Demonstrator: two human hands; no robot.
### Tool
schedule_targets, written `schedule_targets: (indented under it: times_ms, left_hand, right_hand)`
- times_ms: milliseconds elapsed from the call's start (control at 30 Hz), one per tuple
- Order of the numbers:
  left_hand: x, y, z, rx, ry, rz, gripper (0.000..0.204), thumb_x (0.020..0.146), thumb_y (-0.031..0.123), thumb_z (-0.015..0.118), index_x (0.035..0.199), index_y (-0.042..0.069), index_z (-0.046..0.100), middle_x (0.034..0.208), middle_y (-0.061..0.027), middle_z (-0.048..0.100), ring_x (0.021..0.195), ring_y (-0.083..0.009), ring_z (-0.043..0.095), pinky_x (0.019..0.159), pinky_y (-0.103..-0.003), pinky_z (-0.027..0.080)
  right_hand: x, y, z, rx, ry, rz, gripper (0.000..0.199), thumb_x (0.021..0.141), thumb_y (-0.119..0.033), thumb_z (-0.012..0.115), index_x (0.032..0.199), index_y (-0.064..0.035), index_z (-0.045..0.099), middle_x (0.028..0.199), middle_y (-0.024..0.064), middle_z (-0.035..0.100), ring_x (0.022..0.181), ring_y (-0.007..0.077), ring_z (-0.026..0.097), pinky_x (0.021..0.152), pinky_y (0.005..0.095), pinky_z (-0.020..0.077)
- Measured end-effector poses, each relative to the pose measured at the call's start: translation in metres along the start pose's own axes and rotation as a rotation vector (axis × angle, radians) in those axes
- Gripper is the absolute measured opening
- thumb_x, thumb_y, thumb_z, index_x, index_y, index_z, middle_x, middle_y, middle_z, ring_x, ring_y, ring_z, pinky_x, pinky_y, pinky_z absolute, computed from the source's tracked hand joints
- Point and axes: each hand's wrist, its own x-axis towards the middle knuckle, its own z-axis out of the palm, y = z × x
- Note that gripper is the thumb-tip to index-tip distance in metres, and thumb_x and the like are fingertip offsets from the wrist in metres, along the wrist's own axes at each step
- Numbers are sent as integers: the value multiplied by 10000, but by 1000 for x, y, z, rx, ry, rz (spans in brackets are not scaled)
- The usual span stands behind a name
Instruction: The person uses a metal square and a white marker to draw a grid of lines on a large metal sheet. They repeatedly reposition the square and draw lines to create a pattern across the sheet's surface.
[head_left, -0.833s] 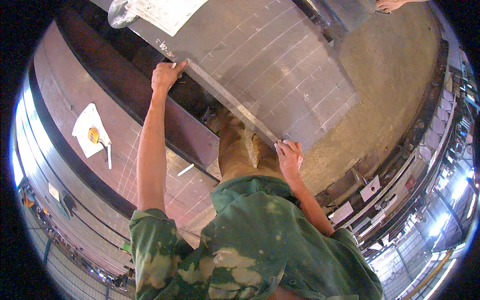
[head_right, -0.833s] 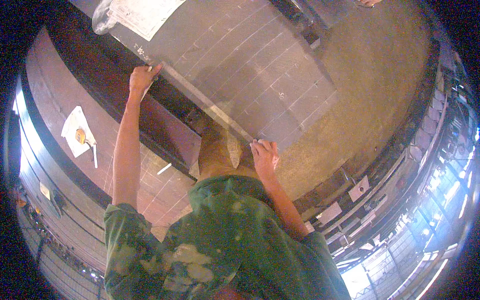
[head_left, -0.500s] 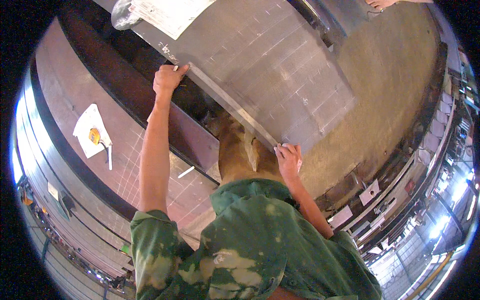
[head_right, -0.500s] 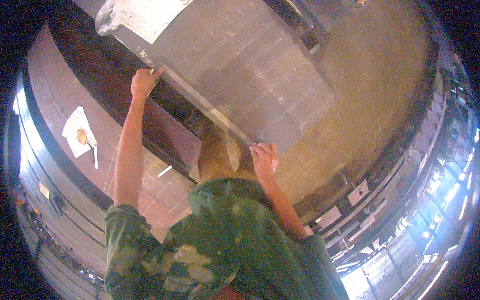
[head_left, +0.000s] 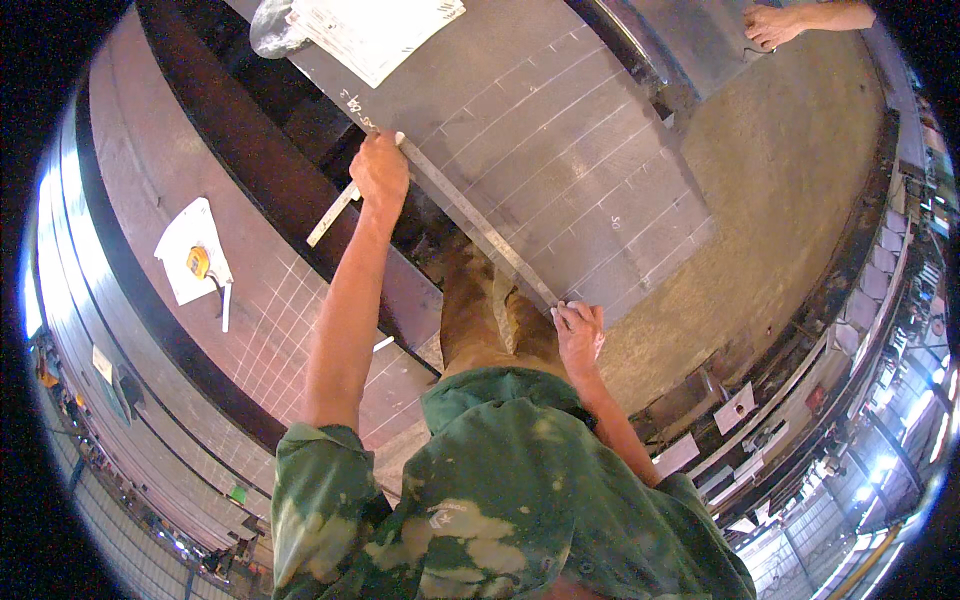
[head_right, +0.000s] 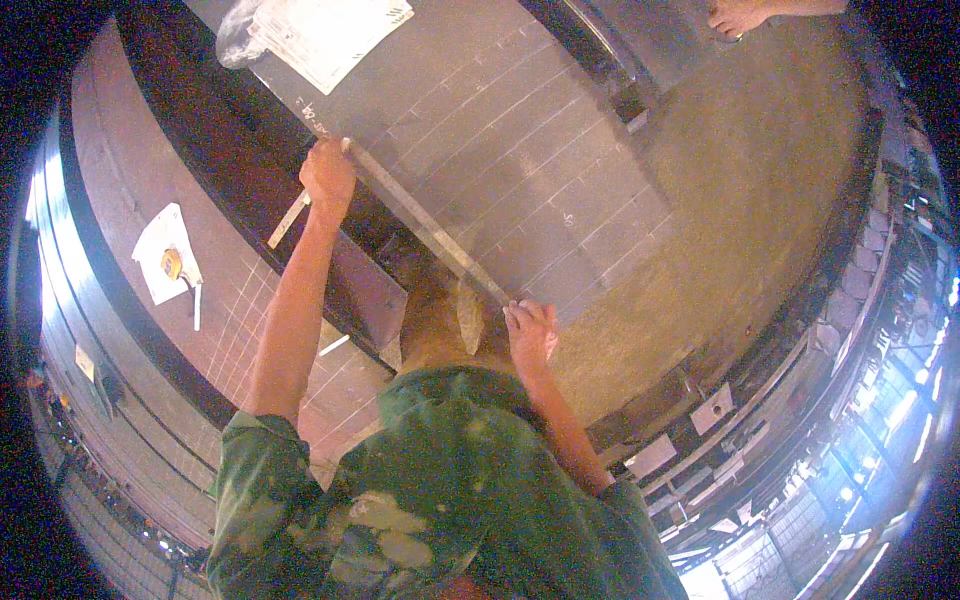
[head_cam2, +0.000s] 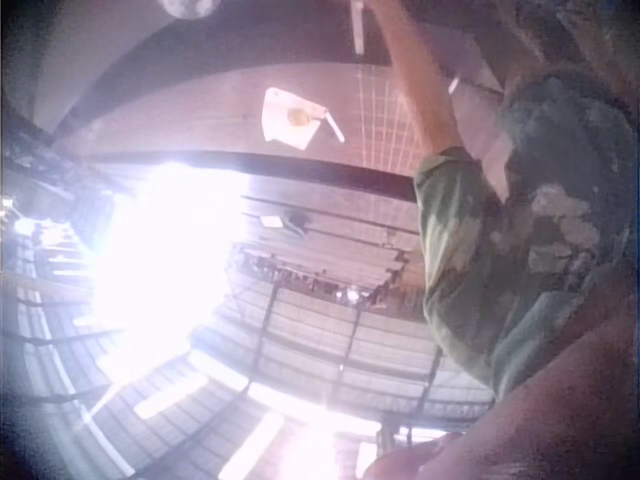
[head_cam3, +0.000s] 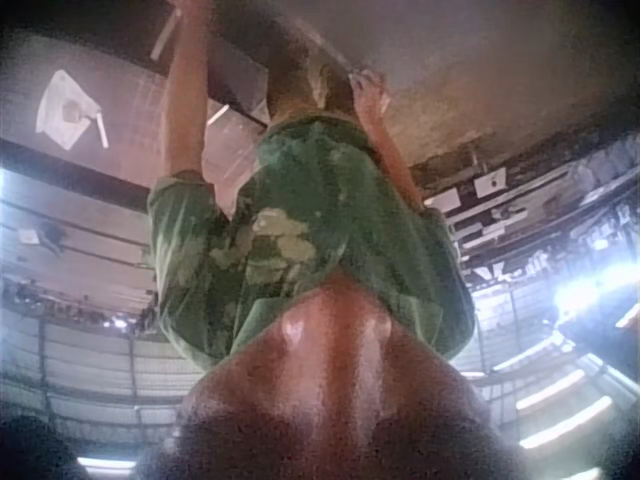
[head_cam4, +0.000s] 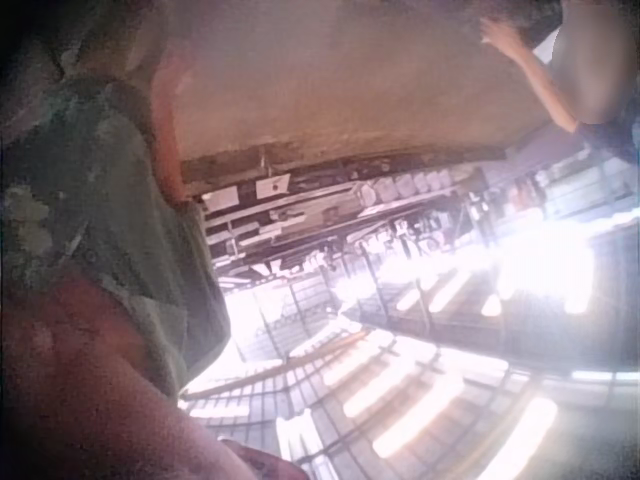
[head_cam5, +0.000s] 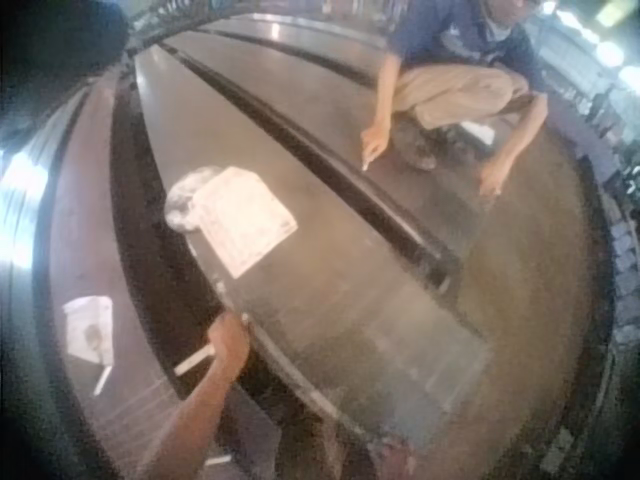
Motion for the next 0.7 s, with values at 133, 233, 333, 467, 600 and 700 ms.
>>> schedule_targets:
  times_ms: [133, 233, 333, 467, 600, 700]
  left_hand:
    - [-12, 14, -12, -9, -129, 64, 276, 870, 190, 671, 1077, 13, 715, 1205, -212, 631, 883, -384, 714, 775, -469, 585]
    - [-20, 29, -22, 34, -186, 80, 703, 762, 456, 801, 1155, -107, 651, 1307, -275, 538, 935, -396, 708, 801, -439, 591]
    - [-20, 40, -41, 61, -316, 98, 940, 625, 565, 875, 1191, -141, 617, 1335, -291, 506, 975, -391, 701, 841, -432, 585]
    - [-31, 37, -36, 60, -326, 103, 1083, 538, 540, 936, 1265, -162, 548, 1404, -289, 443, 1082, -390, 663, 889, -440, 575]
    - [-39, 32, -19, 14, -263, 91, 1260, 504, 511, 962, 1381, -187, 387, 1440, -305, 380, 1191, -425, 591, 927, -440, 565]
    - [-39, 36, -16, -19, -340, 65, 1397, 483, 507, 971, 1447, -202, 250, 1494, -335, 294, 1224, -446, 561, 940, -441, 562]
  right_hand:
    - [-1, 2, 0, -4, -8, 4, 171, 832, -185, 750, 970, -85, 773, 971, 67, 697, 888, 297, 590, 782, 410, 495]
    - [-1, 2, 0, 9, 2, -1, 176, 833, -185, 750, 979, -90, 774, 973, 66, 696, 889, 298, 587, 781, 414, 496]
    - [-2, 3, 1, 1, 7, -12, 174, 834, -187, 749, 976, -89, 773, 973, 63, 697, 888, 297, 586, 779, 416, 496]
    - [-2, 0, -1, -10, -15, 9, 164, 836, -190, 748, 964, -89, 769, 978, 57, 699, 897, 296, 588, 781, 412, 498]
    - [-3, 0, 0, -8, 10, -13, 156, 835, -189, 747, 956, -93, 767, 987, 52, 703, 896, 293, 596, 784, 409, 500]
    - [-4, 7, 2, -20, 12, -29, 157, 834, -194, 748, 953, -96, 769, 989, 48, 705, 888, 285, 601, 778, 397, 499]
